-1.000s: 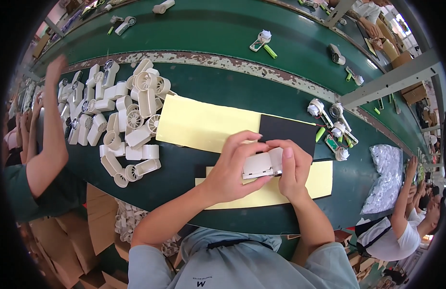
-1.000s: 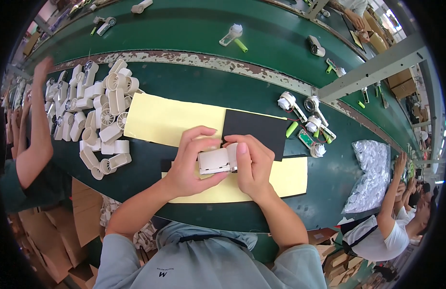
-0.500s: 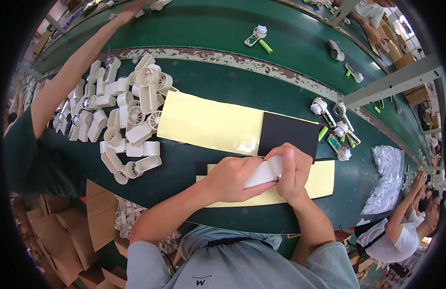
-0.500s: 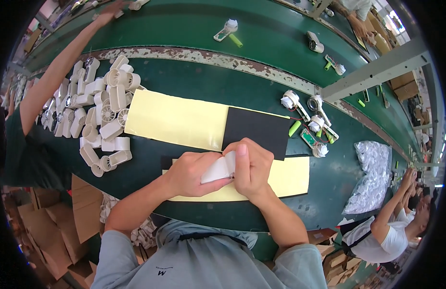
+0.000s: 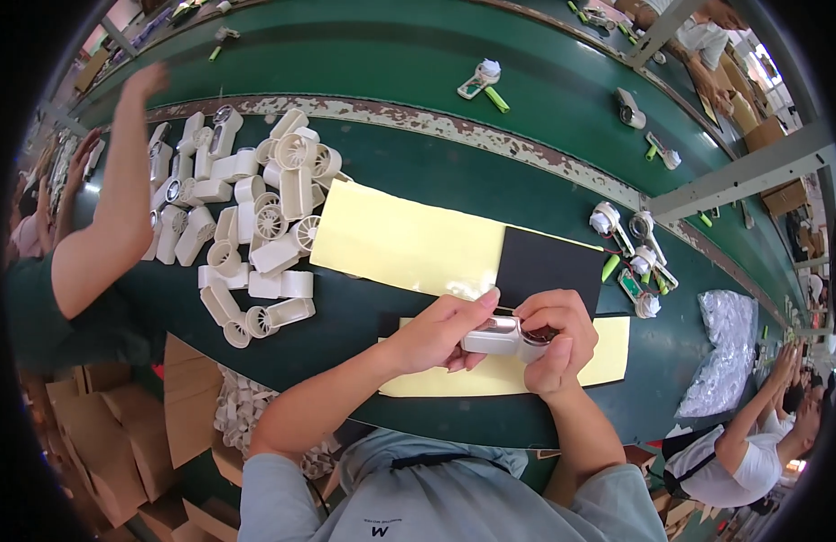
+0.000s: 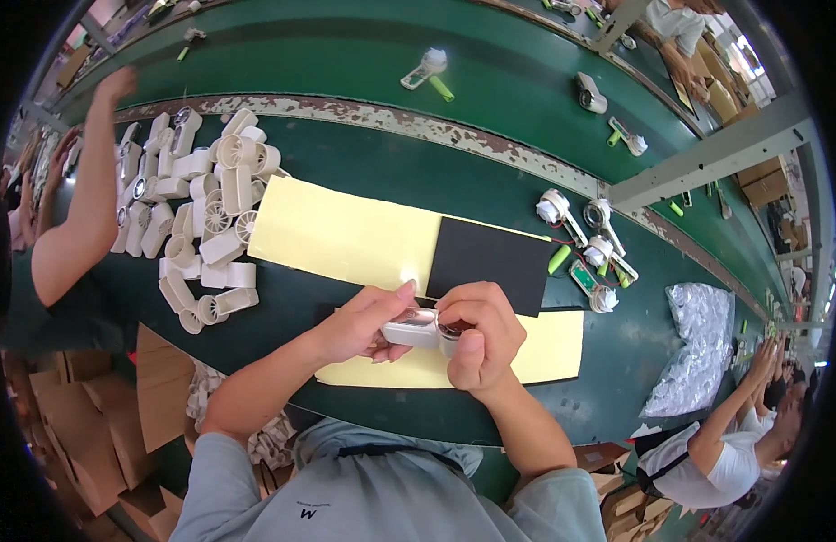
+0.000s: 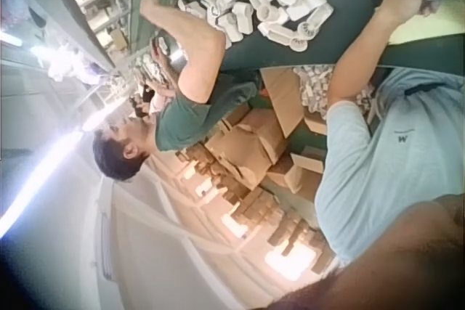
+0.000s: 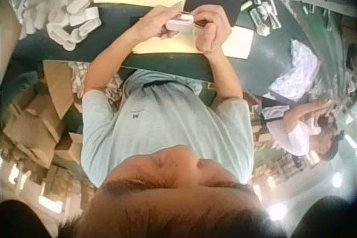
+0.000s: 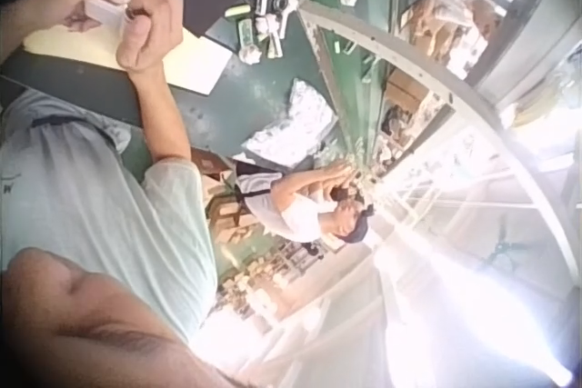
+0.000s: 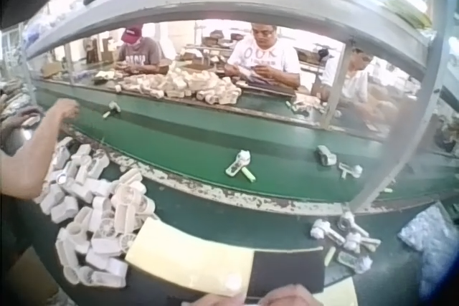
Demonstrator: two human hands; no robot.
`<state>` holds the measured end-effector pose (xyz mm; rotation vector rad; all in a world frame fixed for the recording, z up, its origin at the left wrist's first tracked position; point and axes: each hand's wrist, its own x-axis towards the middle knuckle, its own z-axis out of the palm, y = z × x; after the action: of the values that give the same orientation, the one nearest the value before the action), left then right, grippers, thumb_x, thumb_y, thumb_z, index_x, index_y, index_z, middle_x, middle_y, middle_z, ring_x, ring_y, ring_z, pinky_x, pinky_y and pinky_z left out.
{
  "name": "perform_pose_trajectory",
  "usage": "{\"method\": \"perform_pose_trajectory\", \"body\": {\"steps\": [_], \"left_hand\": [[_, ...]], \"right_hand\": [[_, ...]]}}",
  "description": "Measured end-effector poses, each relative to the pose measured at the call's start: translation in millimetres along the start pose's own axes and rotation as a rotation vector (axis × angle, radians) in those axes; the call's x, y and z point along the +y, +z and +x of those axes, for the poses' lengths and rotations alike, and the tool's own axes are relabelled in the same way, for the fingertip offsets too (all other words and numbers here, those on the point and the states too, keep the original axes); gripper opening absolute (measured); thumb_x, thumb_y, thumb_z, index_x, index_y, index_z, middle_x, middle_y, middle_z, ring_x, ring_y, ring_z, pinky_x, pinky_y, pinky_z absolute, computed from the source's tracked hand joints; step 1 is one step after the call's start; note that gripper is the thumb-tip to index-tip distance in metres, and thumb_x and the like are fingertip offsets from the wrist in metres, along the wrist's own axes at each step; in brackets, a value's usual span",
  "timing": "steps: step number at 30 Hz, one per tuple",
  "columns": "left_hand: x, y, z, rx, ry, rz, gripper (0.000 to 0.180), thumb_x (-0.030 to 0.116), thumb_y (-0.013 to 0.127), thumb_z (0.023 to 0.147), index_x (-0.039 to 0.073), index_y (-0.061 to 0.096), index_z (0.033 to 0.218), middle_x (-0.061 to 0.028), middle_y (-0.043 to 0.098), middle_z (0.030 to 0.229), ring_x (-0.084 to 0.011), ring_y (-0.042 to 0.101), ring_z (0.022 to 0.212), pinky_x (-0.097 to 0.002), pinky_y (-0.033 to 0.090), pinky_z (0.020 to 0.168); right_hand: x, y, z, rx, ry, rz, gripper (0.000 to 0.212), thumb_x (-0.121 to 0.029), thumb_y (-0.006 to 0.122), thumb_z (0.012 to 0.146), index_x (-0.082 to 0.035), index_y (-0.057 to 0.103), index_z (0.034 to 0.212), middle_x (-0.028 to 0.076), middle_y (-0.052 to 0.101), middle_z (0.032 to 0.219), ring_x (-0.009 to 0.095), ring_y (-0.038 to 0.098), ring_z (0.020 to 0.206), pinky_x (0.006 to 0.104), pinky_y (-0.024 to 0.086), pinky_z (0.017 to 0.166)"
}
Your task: The person assembles small handheld fans by hand, inserting fan blades, batteries, and internal circuitry into plastic handheld fan housings on a factory production line.
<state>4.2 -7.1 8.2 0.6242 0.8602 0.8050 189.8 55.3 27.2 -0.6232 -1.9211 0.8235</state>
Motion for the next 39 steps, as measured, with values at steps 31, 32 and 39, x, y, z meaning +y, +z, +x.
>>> {"method": "perform_pose_trajectory", "body": {"steps": [31, 32, 39], "left_hand": [[-7.0, 10.1, 0.3, 0.277, 1.109, 0.987, 0.060, 0.016, 0.094, 0.070, 0.000, 0.065, 0.121, -0.0150, 0.072, 0.111, -0.0285, 0.075, 0.095, -0.0361, 0.062, 0.082], [-4.5, 10.1, 0.9, 0.293, 1.067, 0.938, 0.061, 0.014, 0.096, 0.068, 0.000, 0.066, 0.120, -0.0155, 0.074, 0.109, -0.0277, 0.076, 0.095, -0.0351, 0.062, 0.082], [-9.6, -0.6, -1.5, 0.349, 1.183, 0.947, 0.056, 0.018, 0.097, 0.069, 0.004, 0.065, 0.113, -0.0110, 0.074, 0.105, -0.0273, 0.075, 0.093, -0.0346, 0.062, 0.081]], "right_hand": [[14.8, 5.7, -3.7, 0.181, -0.145, 0.187, 0.041, -0.023, 0.044, 0.104, 0.007, 0.067, 0.087, 0.018, 0.064, 0.077, 0.025, 0.064, 0.062, 0.0339, 0.053, 0.056], [18.3, 6.7, -3.4, 0.202, -0.173, 0.185, 0.044, -0.026, 0.042, 0.106, 0.007, 0.066, 0.089, 0.019, 0.064, 0.080, 0.026, 0.065, 0.063, 0.0343, 0.054, 0.057], [18.6, 12.9, -12.0, 0.139, -0.105, 0.200, 0.047, -0.037, 0.030, 0.111, 0.001, 0.054, 0.099, 0.019, 0.058, 0.092, 0.026, 0.064, 0.074, 0.0359, 0.057, 0.065]]}}
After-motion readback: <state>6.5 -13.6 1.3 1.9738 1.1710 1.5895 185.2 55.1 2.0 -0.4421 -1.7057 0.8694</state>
